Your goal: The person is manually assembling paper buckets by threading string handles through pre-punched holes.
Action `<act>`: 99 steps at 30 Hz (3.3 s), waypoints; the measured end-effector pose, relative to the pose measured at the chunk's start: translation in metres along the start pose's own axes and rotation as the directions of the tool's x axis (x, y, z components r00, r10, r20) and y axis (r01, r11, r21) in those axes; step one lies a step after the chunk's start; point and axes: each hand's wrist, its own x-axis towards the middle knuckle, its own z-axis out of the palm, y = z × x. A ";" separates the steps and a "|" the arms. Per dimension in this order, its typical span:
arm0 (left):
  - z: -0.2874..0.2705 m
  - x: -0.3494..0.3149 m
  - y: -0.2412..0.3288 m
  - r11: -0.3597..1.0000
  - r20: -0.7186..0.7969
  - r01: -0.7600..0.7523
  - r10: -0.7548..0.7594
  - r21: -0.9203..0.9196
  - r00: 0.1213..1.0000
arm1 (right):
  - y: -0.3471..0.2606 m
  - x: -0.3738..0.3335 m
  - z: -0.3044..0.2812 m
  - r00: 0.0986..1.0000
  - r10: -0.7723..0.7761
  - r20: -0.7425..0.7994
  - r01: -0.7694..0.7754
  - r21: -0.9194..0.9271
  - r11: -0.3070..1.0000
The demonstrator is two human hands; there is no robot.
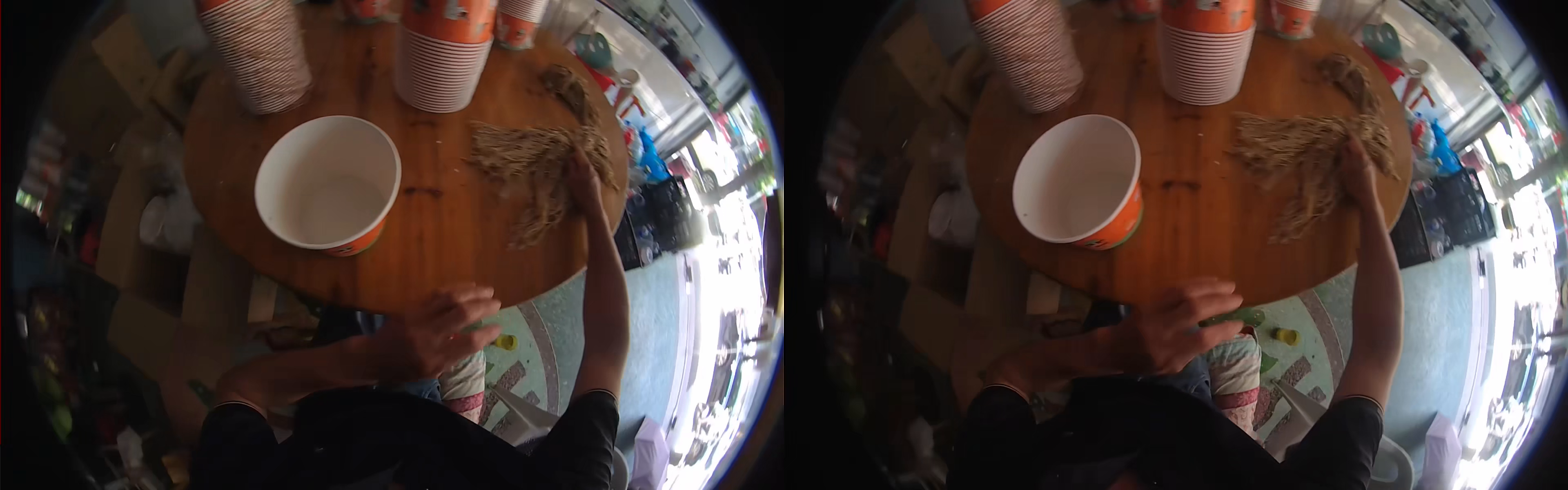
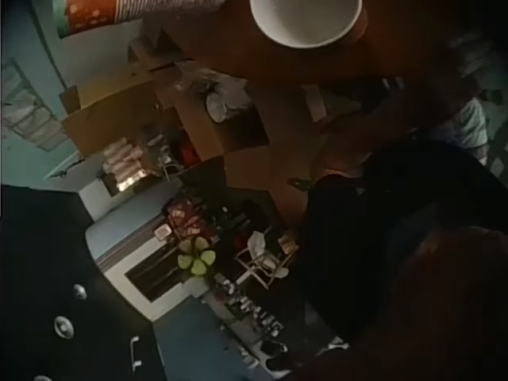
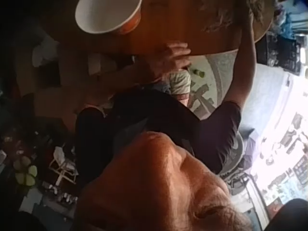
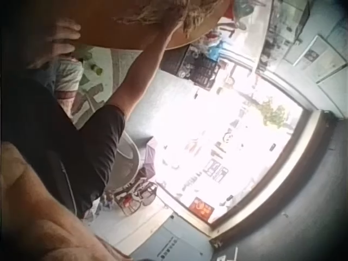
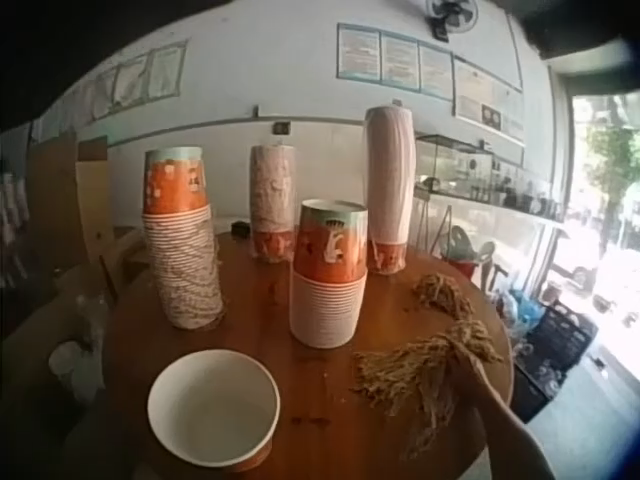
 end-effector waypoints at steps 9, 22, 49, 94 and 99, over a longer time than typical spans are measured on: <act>-0.174 -0.052 -0.038 0.743 -0.197 0.362 -0.305 0.563 0.932 | -0.051 0.035 -0.046 0.915 -0.171 -0.366 0.172 -0.029 0.985; -0.184 -0.038 -0.056 0.905 -0.010 0.196 -0.208 0.378 0.978 | -0.337 -0.163 -0.031 0.890 0.206 0.406 -0.444 0.672 0.593; -0.176 -0.001 -0.045 0.787 -0.105 0.615 -0.609 0.043 0.786 | -0.421 -0.207 0.028 0.928 0.073 0.364 -0.371 0.896 0.245; -0.116 -0.007 -0.010 0.936 0.087 0.064 -0.100 0.346 0.991 | -0.359 -0.232 0.009 0.923 0.011 0.385 -0.332 0.783 0.526; -0.115 -0.008 -0.007 0.938 0.088 0.049 -0.084 0.343 0.993 | -0.385 -0.232 0.007 0.961 0.029 0.276 -0.263 0.868 0.421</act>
